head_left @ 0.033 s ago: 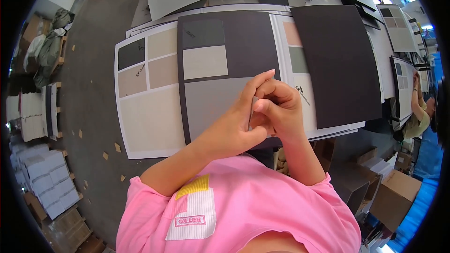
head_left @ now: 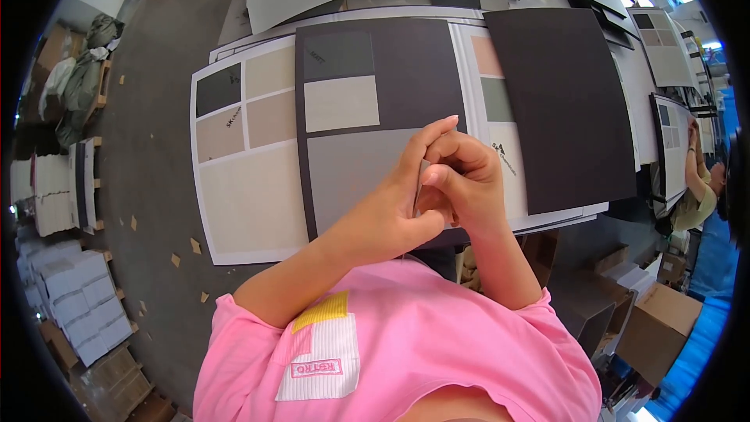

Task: Peeling adhesive backing from material samples and sticking them into a sample book catalog.

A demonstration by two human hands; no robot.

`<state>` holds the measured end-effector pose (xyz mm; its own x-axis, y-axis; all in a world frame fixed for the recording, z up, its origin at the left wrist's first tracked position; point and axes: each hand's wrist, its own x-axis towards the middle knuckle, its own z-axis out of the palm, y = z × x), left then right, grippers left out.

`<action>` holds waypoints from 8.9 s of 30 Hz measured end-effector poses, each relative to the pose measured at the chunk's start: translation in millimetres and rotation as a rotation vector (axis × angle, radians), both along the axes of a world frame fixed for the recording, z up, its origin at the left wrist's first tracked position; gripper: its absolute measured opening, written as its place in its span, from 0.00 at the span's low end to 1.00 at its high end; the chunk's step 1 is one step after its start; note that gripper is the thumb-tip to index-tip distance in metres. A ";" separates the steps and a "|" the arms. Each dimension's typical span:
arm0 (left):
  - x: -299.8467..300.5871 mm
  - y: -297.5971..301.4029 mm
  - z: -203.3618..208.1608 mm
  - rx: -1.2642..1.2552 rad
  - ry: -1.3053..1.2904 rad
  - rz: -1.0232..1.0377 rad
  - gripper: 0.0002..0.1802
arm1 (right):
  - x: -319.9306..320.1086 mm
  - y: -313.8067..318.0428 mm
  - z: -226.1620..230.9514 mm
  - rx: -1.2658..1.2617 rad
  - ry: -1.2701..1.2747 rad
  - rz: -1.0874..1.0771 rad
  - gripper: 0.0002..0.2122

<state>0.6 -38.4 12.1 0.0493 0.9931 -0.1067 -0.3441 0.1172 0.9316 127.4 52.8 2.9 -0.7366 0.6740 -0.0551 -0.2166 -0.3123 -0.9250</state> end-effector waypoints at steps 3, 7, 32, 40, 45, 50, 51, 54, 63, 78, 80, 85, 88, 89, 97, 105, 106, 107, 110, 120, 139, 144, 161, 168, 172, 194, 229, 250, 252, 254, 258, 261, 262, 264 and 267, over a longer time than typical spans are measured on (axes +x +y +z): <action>1.1 -0.9 2.3 -0.028 -0.156 -0.027 0.49 | 2.4 -0.2 -1.7 0.042 -0.047 0.002 0.06; 3.0 -1.8 -1.1 0.007 -0.171 -0.045 0.52 | 0.2 -1.6 -1.1 0.141 -0.014 -0.036 0.08; 5.7 0.2 3.6 0.005 -0.265 -0.082 0.51 | 10.5 -3.5 6.6 0.095 -0.073 -0.022 0.08; 7.0 -1.1 2.9 0.001 -0.305 -0.098 0.52 | 11.1 -3.4 9.7 0.076 -0.100 -0.007 0.08; 4.2 0.5 9.9 -0.072 -0.294 -0.062 0.52 | 12.3 -0.3 12.0 0.101 -0.146 -0.003 0.05; -3.5 -2.0 -6.4 0.042 0.408 0.166 0.49 | 15.7 -2.1 32.1 0.055 -0.277 0.022 0.04; -3.0 -2.6 -4.1 0.042 0.408 0.165 0.49 | 14.8 -3.0 29.8 0.055 -0.277 0.021 0.04; 0.0 -4.1 -2.4 0.036 0.537 0.175 0.47 | 11.4 -5.3 22.8 0.244 -0.247 -0.068 0.04; -6.1 -0.6 -4.9 0.345 1.005 0.190 0.41 | 23.8 15.4 21.0 -0.227 -0.156 -0.041 0.06; -47.1 28.2 -11.7 0.032 0.364 0.607 0.11 | 49.0 63.6 2.5 -0.101 -0.077 -0.419 0.23; -49.6 34.3 -10.3 -0.008 0.362 0.588 0.10 | 49.5 63.6 -10.4 -0.066 -0.080 -0.266 0.33; -58.0 49.3 -17.7 -0.117 0.309 0.534 0.07 | 42.8 78.9 -21.5 0.127 -0.242 -0.155 0.16; -60.8 57.3 -31.1 -0.153 0.286 0.477 0.06 | 27.9 86.7 -12.7 0.200 -0.459 -0.222 0.02; -59.3 61.9 -41.3 -0.088 0.272 0.523 0.07 | 22.8 92.3 -14.8 0.193 -0.495 -0.222 0.03; -84.3 89.2 -61.0 -0.314 0.724 0.376 0.07 | -1.2 144.6 -42.2 0.064 -0.823 -0.003 0.12; -83.1 90.3 -64.2 -0.359 0.755 0.372 0.17 | -16.0 144.8 -53.6 0.225 -1.060 0.050 0.12; -82.9 90.9 -64.4 -0.365 0.755 0.371 0.17 | -15.8 144.9 -53.6 0.221 -1.061 0.054 0.12; -82.8 91.4 -64.8 -0.361 0.759 0.369 0.19 | -15.1 145.4 -53.2 0.186 -1.035 0.047 0.11; -82.5 91.6 -63.3 -0.357 0.782 0.358 0.21 | -14.3 146.6 -55.5 0.163 -1.010 0.045 0.11; -82.0 89.3 -66.5 -0.327 0.835 0.336 0.23 | -15.2 143.9 -56.3 0.173 -1.017 0.026 0.10; -76.8 86.6 -74.0 -0.239 0.889 0.378 0.26 | -16.4 140.5 -55.0 0.228 -1.077 0.016 0.12; -76.2 87.8 -73.0 -0.255 0.886 0.367 0.27 | -15.5 140.4 -55.1 0.223 -1.078 0.017 0.12; -73.0 87.0 -71.2 -0.262 0.894 0.375 0.28 | -18.9 135.6 -50.0 0.291 -1.098 -0.012 0.12; -72.0 88.0 -70.6 -0.275 0.911 0.365 0.28 | -22.6 131.5 -43.4 0.240 -1.126 -0.024 0.11; -72.6 87.3 -70.9 -0.268 0.915 0.366 0.28 | -21.1 130.4 -47.1 0.258 -1.113 -0.022 0.12; -6.4 91.1 -94.0 0.102 1.544 -0.138 0.52 | 36.2 304.2 25.3 0.427 -0.647 -0.515 0.08; -35.4 75.4 -90.4 0.147 1.533 0.016 0.49 | -22.5 513.4 10.4 1.096 -1.250 -1.130 0.09; -21.9 37.8 -18.2 0.116 0.766 0.276 0.44 | -18.1 44.8 9.0 0.170 -0.276 0.100 0.07; -18.7 34.4 -15.2 0.130 0.648 0.246 0.46 | -14.4 40.4 9.3 0.105 -0.236 0.088 0.07; -17.0 31.3 -14.4 0.253 0.601 0.204 0.48 | -10.7 36.3 10.3 -0.031 -0.159 0.069 0.06; -7.2 23.7 -7.0 0.157 0.407 0.075 0.49 | -0.8 24.6 9.0 -0.250 -0.042 0.059 0.05; -0.5 20.9 -14.2 0.214 0.352 0.083 0.48 | -1.0 16.1 12.0 -0.471 0.100 0.001 0.04; 1.4 19.8 -14.5 0.225 0.296 0.073 0.48 | 0.1 15.0 9.9 -0.484 0.112 0.001 0.04; 4.2 16.2 -13.5 0.236 0.239 0.065 0.47 | 2.0 14.6 8.6 -0.496 0.122 0.002 0.04; 6.5 11.3 -9.3 0.123 0.118 0.039 0.46 | 4.3 15.6 8.3 -0.496 0.116 0.037 0.05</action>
